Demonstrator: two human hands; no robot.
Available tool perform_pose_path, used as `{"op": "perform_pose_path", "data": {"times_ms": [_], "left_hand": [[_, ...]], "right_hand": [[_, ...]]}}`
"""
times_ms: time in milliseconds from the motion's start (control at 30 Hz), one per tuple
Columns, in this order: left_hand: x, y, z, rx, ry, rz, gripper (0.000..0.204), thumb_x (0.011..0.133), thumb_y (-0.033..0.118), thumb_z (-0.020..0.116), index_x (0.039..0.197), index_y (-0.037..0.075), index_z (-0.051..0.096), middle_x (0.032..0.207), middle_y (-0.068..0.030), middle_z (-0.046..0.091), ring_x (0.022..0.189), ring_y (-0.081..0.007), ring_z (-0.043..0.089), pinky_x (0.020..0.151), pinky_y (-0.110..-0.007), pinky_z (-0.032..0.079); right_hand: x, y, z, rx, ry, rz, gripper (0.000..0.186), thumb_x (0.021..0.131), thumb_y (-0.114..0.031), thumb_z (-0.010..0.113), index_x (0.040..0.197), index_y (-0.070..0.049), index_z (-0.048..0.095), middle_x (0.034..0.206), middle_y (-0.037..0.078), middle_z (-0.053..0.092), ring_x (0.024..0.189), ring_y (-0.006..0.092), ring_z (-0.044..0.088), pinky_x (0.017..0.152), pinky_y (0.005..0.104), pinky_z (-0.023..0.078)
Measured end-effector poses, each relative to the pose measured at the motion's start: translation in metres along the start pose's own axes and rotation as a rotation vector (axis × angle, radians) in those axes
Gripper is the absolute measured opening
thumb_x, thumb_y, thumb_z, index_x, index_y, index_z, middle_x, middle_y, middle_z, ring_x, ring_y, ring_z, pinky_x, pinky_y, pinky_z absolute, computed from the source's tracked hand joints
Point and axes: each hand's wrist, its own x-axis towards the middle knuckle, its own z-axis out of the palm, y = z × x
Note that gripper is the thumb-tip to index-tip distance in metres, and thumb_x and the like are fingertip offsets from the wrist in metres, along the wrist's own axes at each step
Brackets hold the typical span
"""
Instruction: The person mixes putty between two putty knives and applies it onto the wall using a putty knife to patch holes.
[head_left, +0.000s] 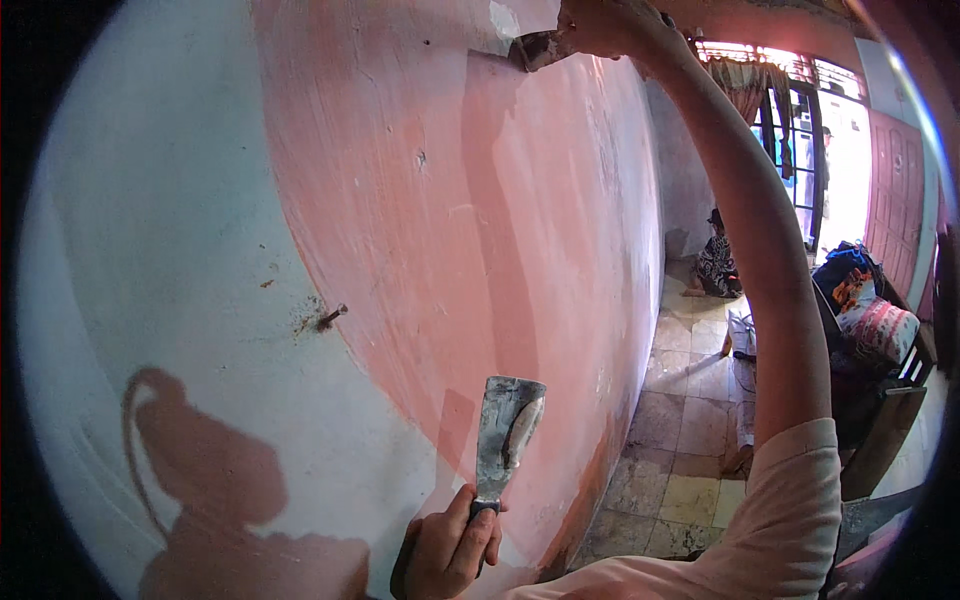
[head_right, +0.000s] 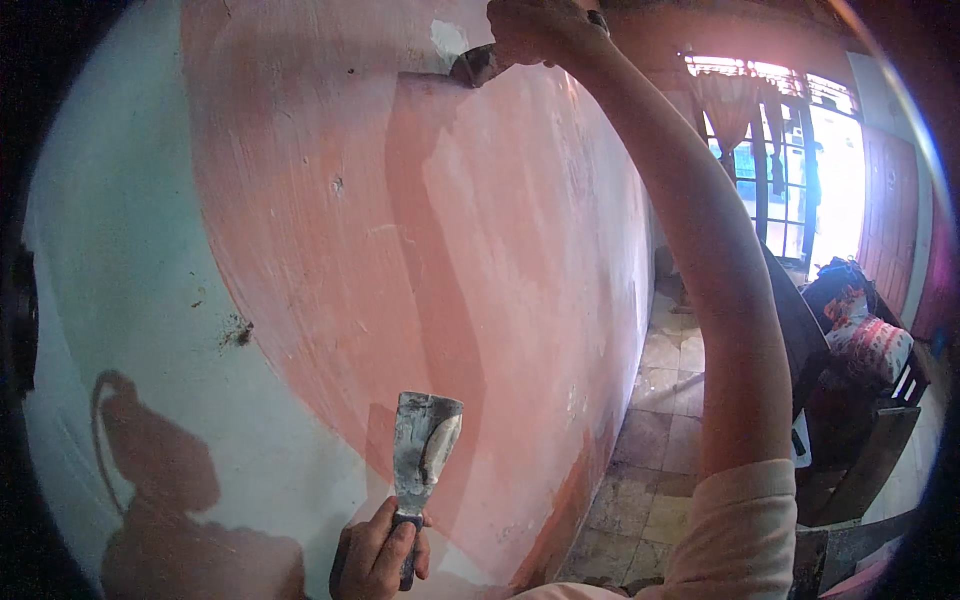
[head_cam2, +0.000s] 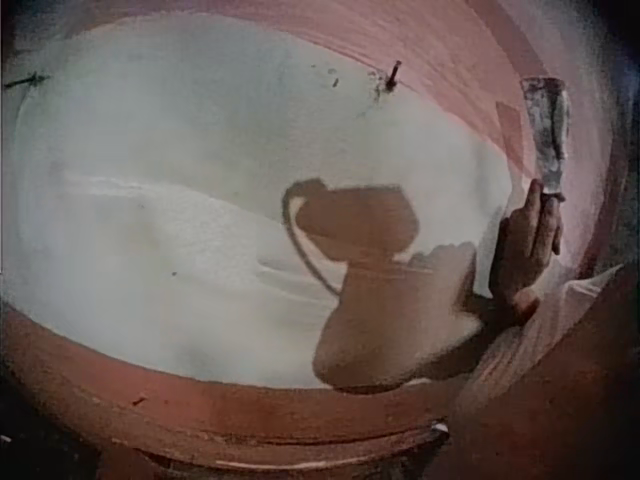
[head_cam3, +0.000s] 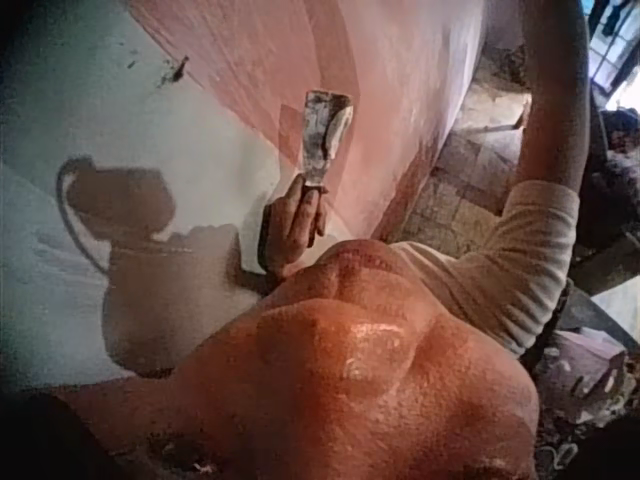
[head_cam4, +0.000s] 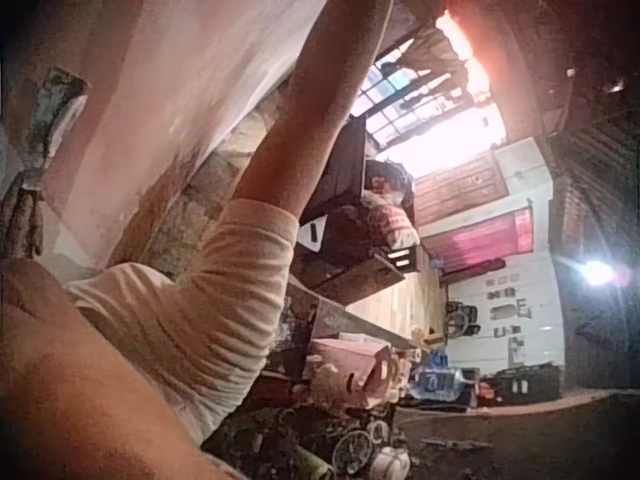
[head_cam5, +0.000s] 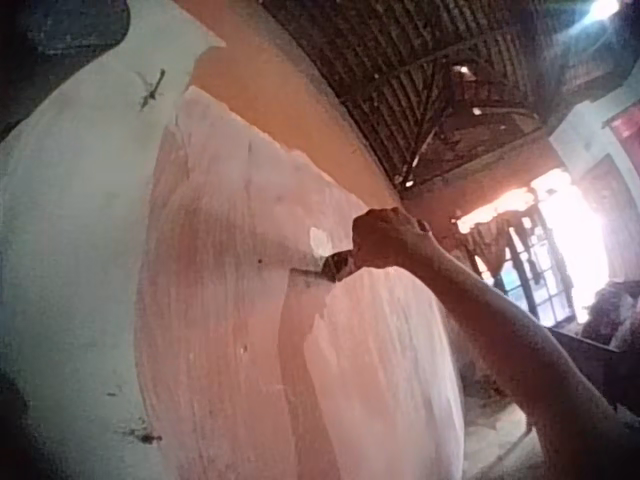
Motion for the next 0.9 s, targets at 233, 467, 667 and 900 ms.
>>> {"op": "perform_pose_path", "data": {"times_ms": [233,467,667,900], "left_hand": [[0.003,-0.001,-0.004,0.079,-0.032,0.03,0.04,0.074,0.002,0.07,0.111,-0.003,0.058,0.116,-0.0237,0.057,0.066,-0.0223,0.057,0.059,-0.032,0.047],[-0.013,-0.01,0.011,-0.08,-0.139,0.045,0.036,0.079,-0.002,0.065,0.114,-0.006,0.055,0.115,-0.0228,0.058,0.056,-0.0176,0.053,0.05,-0.028,0.043],[-0.011,-0.007,0.012,-0.235,-0.049,-0.028,0.04,0.08,-0.004,0.063,0.118,-0.008,0.051,0.115,-0.0246,0.057,0.05,-0.0152,0.045,0.049,-0.028,0.041],[0.005,-0.001,0.009,-0.134,0.084,-0.042,0.032,0.079,-0.003,0.065,0.109,-0.007,0.057,0.115,-0.0252,0.057,0.051,-0.0168,0.046,0.049,-0.029,0.04]], "right_hand": [[-0.004,0.017,-0.01,0.132,0.205,-0.188,0.023,0.072,-0.026,0.063,0.083,-0.009,0.072,0.086,0.015,0.068,0.083,0.0318,0.066,0.073,0.0436,0.052],[0.011,0.023,0.02,-0.041,-0.06,-0.002,0.022,0.077,-0.028,0.062,0.09,-0.014,0.073,0.09,0.01,0.07,0.089,0.0281,0.066,0.076,0.0417,0.052],[0.021,0.025,0.018,-0.116,0.016,-0.227,0.026,0.078,-0.031,0.06,0.09,-0.012,0.073,0.092,0.012,0.069,0.09,0.0292,0.066,0.076,0.0414,0.052],[0.011,-0.004,-0.025,-0.111,-0.049,-0.086,0.027,0.074,-0.033,0.062,0.085,-0.01,0.073,0.089,0.013,0.069,0.09,0.0303,0.065,0.075,0.0433,0.052]]}}
